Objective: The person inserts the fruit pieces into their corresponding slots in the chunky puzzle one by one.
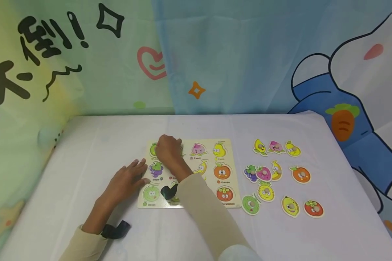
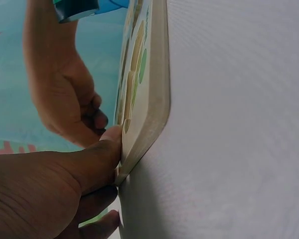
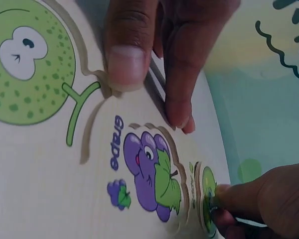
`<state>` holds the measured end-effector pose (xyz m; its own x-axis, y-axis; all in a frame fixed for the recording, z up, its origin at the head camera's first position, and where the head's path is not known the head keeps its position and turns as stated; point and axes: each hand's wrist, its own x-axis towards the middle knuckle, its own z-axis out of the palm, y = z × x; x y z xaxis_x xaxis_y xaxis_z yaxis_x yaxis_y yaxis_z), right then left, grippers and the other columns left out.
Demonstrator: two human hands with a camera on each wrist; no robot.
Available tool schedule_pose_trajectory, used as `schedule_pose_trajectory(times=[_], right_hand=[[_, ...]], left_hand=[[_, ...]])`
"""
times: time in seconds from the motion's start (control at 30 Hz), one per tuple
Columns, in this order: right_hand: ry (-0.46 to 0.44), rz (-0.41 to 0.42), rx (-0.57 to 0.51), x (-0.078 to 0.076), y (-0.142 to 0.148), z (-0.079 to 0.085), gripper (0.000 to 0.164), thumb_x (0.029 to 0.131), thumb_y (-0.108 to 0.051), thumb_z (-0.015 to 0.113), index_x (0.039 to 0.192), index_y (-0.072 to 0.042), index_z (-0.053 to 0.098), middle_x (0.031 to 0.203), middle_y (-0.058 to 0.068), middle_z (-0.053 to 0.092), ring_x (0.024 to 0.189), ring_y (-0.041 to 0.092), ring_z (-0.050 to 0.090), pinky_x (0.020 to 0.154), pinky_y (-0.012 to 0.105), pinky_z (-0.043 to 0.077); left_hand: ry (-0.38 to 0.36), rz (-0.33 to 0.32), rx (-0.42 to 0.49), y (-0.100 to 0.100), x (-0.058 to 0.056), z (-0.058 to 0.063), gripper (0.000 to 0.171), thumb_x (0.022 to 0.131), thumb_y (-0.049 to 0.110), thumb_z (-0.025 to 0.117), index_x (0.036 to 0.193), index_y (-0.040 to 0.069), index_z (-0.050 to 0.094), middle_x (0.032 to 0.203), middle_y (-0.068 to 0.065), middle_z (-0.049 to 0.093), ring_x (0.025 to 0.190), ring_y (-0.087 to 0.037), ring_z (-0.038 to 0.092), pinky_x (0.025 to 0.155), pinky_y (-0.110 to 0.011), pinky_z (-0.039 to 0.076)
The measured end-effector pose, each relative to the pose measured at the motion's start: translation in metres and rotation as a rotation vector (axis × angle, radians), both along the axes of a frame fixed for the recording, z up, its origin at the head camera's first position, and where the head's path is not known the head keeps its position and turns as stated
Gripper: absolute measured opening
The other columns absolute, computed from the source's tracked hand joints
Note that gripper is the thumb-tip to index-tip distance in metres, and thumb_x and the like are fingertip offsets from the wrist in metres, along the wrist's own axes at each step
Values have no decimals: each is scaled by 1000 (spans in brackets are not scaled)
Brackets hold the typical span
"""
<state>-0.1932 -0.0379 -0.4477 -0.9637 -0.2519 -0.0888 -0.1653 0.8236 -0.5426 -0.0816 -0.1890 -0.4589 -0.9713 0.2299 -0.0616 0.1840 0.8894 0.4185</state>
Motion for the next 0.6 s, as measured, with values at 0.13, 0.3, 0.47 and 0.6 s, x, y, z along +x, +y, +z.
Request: schedule_pose_trajectory(times=[0.13, 0.3, 0.47, 0.6], right_hand=[[29, -6, 122, 2, -7, 6, 16, 92, -18, 66, 81, -8, 74, 73, 1, 66, 71, 19, 58, 88, 45, 39], [78, -10, 200, 3, -12, 5, 15, 91, -16, 66, 82, -5, 71, 70, 5, 65, 67, 22, 58, 81, 45, 42], [102, -4, 199, 2, -11, 1, 16, 91, -19, 68, 83, -6, 74, 76, 5, 69, 74, 22, 62, 79, 42, 42], [61, -2, 45, 2, -1, -5, 14, 91, -20, 69, 85, -12, 78, 85, 0, 72, 82, 20, 63, 84, 43, 41]], left_hand=[[-4, -8, -3, 0, 0, 1, 56, 87, 28, 74, 135, 4, 57, 147, -11, 44, 138, -35, 36, 107, -62, 28], [-3, -10, -14, 0, -1, 0, 58, 87, 29, 74, 136, 5, 56, 147, -10, 44, 138, -35, 36, 107, -62, 29], [-5, -12, -16, 0, -1, 0, 58, 87, 29, 74, 137, 5, 56, 147, -11, 44, 138, -35, 36, 107, -61, 29], [3, -12, -18, 0, -1, -1, 58, 86, 28, 75, 135, 4, 57, 146, -12, 45, 137, -35, 37, 107, -61, 30]])
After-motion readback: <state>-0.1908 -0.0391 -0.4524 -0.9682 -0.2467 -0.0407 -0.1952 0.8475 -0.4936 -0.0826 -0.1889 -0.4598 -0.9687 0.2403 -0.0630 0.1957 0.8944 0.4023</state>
